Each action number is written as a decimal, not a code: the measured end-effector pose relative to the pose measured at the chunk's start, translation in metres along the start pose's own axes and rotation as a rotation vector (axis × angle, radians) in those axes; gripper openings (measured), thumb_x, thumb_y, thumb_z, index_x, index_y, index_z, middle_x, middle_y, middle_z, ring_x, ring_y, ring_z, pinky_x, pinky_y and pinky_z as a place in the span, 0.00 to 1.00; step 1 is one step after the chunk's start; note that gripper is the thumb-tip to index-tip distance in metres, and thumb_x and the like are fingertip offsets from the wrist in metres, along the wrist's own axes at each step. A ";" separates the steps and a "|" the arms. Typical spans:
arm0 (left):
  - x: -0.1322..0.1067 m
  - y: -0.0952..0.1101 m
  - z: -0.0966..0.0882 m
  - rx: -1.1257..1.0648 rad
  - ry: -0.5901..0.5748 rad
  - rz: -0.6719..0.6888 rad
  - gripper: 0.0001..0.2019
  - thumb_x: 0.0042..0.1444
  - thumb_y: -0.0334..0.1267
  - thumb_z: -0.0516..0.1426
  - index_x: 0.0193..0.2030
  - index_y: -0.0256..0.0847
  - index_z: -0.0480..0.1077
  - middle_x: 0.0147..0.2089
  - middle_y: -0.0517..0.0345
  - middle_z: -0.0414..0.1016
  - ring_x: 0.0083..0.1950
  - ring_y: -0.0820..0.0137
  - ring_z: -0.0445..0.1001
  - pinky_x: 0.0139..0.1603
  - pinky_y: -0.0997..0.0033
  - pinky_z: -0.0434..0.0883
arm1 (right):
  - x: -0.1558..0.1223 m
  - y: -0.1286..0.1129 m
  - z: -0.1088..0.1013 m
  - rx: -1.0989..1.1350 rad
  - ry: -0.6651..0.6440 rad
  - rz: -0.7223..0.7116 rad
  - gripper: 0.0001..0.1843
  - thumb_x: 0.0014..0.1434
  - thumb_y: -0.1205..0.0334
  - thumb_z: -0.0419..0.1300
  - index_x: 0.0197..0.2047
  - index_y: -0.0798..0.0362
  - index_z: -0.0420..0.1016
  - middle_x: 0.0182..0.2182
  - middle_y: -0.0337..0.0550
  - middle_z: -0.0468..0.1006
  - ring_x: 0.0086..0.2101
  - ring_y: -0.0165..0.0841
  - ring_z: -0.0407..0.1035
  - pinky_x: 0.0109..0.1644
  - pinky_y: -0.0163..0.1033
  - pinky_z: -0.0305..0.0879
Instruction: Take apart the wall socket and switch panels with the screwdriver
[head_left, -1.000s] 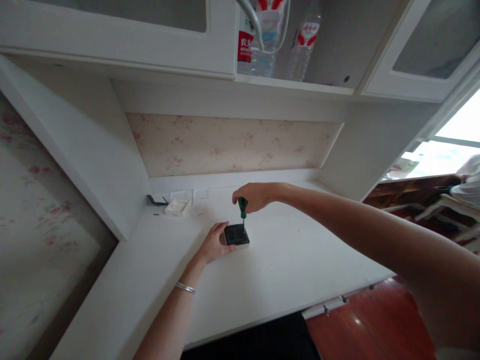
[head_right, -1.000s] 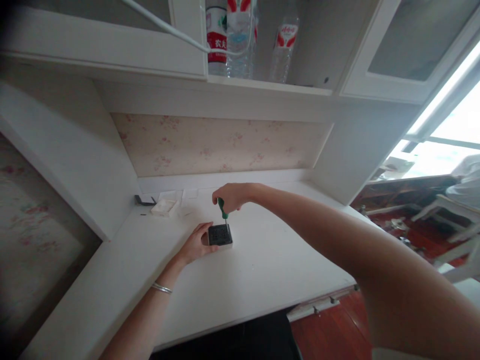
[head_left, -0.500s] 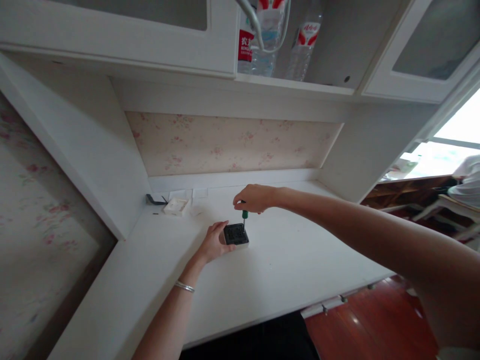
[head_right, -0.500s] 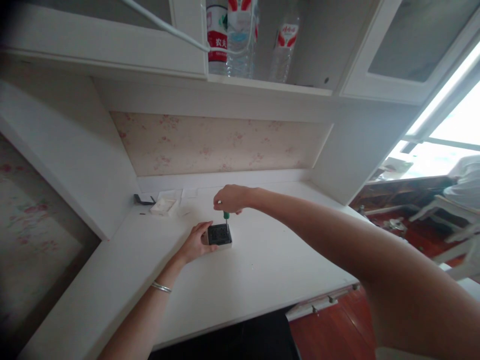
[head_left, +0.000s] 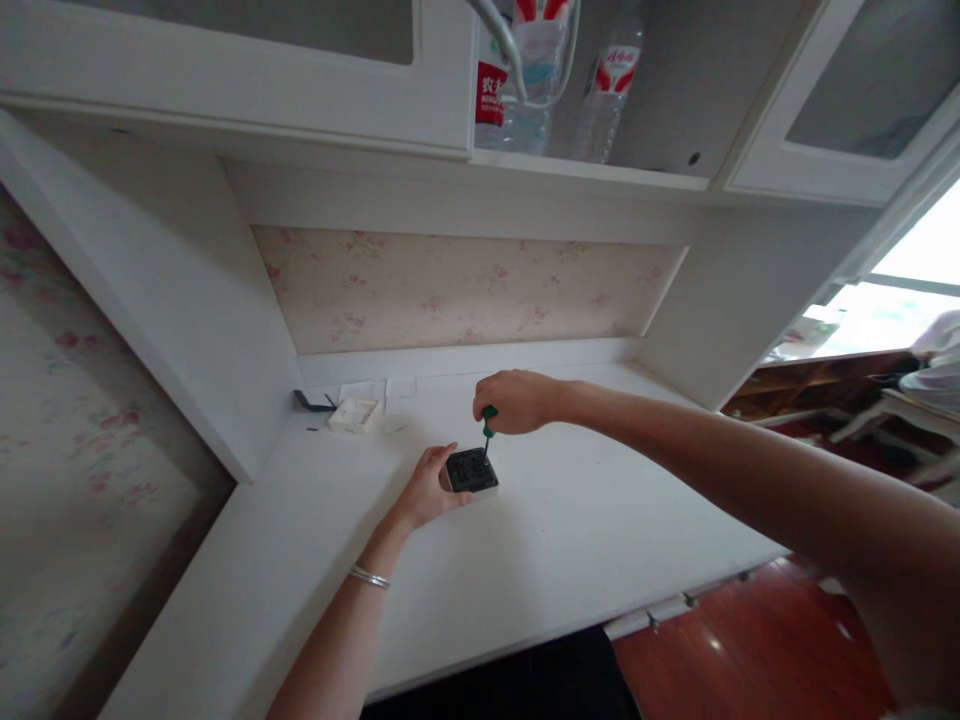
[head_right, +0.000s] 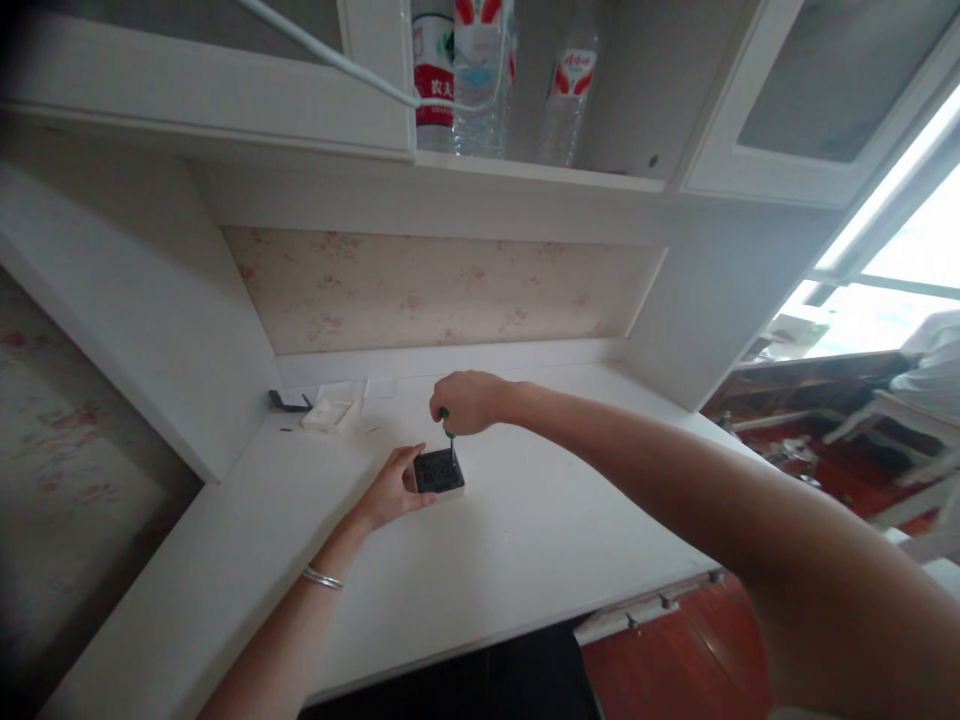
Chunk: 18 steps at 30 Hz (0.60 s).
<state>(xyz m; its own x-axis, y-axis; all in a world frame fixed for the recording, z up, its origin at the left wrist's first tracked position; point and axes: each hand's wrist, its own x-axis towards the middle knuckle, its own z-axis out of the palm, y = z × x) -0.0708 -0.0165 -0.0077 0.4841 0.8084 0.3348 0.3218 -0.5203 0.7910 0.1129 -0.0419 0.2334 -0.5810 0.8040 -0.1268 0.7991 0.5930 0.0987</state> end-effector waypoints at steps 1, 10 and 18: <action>0.000 0.000 0.000 -0.004 -0.001 -0.005 0.41 0.38 0.44 0.67 0.61 0.45 0.58 0.55 0.50 0.59 0.57 0.60 0.62 0.59 0.56 0.61 | 0.000 0.000 -0.004 0.009 0.029 0.018 0.16 0.49 0.65 0.55 0.40 0.49 0.78 0.41 0.45 0.78 0.41 0.39 0.70 0.42 0.38 0.61; 0.001 -0.009 0.006 -0.051 0.033 -0.017 0.44 0.32 0.45 0.69 0.60 0.41 0.61 0.56 0.47 0.58 0.58 0.58 0.62 0.62 0.56 0.59 | 0.010 -0.011 -0.006 0.075 0.130 0.018 0.15 0.51 0.61 0.53 0.38 0.53 0.78 0.39 0.46 0.79 0.38 0.38 0.71 0.42 0.37 0.62; 0.001 -0.004 -0.002 0.039 -0.029 -0.001 0.41 0.36 0.49 0.67 0.58 0.41 0.61 0.56 0.47 0.60 0.57 0.58 0.63 0.60 0.56 0.59 | 0.018 -0.017 0.008 0.058 0.087 0.020 0.16 0.51 0.62 0.52 0.38 0.53 0.78 0.39 0.47 0.79 0.39 0.39 0.71 0.43 0.36 0.62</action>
<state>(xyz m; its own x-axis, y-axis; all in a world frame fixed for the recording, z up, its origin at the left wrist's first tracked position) -0.0731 -0.0136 -0.0097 0.5069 0.8011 0.3184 0.3535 -0.5300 0.7708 0.0898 -0.0375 0.2211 -0.5744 0.8177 -0.0387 0.8166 0.5756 0.0426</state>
